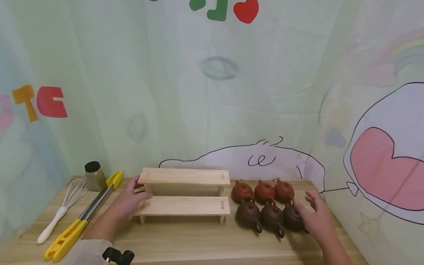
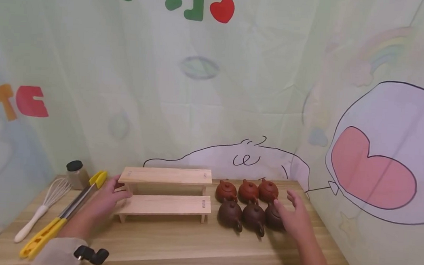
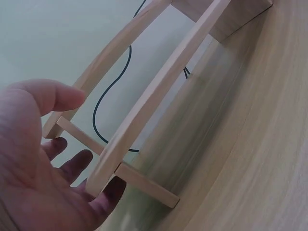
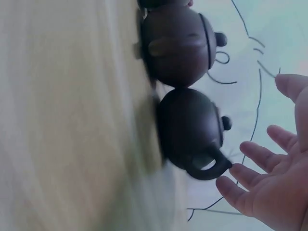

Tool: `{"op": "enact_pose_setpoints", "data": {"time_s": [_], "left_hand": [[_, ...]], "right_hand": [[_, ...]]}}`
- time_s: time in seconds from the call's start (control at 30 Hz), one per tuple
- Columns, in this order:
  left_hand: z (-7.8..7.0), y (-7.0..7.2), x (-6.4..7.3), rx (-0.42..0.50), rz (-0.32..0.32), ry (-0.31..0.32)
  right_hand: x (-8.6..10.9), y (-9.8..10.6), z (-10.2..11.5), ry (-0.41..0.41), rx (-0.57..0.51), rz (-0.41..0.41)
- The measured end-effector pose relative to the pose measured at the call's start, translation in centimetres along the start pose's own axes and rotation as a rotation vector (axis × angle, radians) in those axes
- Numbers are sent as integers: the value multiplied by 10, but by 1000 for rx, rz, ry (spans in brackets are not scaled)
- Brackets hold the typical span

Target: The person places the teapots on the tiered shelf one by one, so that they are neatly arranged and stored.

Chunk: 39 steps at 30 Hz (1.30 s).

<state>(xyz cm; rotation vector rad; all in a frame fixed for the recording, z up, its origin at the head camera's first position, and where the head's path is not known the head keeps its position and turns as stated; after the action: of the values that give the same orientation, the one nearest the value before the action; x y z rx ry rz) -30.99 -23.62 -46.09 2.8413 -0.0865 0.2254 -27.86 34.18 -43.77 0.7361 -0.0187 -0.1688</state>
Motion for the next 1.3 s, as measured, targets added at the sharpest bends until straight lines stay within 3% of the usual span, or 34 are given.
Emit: {"op": "enact_pose_setpoints", "data": {"time_s": [0.17,0.37,0.7,1.0,1.3], "left_hand": [[11,1,1,-23,46,22],[19,7,5,-72,93,8],[27,8,5,-70,133,-75],[31,13,6,-47,109,9],[37,10,4,8,118,22]], "right_hand": [[-2,-3,-12,-19,4,59],[-4,-6,-21,10,84,99],[-3,-8,-29,13,170,97],[-2,-9,-29,21,180,99],[-3,-9,-33,15,185,109]]}}
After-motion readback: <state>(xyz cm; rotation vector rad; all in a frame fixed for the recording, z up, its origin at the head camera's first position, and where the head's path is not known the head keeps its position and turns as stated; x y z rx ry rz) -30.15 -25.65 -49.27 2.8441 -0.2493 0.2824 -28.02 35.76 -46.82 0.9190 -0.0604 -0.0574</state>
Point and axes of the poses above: each hand's wrist, its own x-axis away from the middle knuckle, its own y-axis out of the back of the hand, z = x × y, the point moved 2 cm from there along -x, towards the middle knuckle, and after that the axes turned 5 degrees about x, right-handed, at the moved point
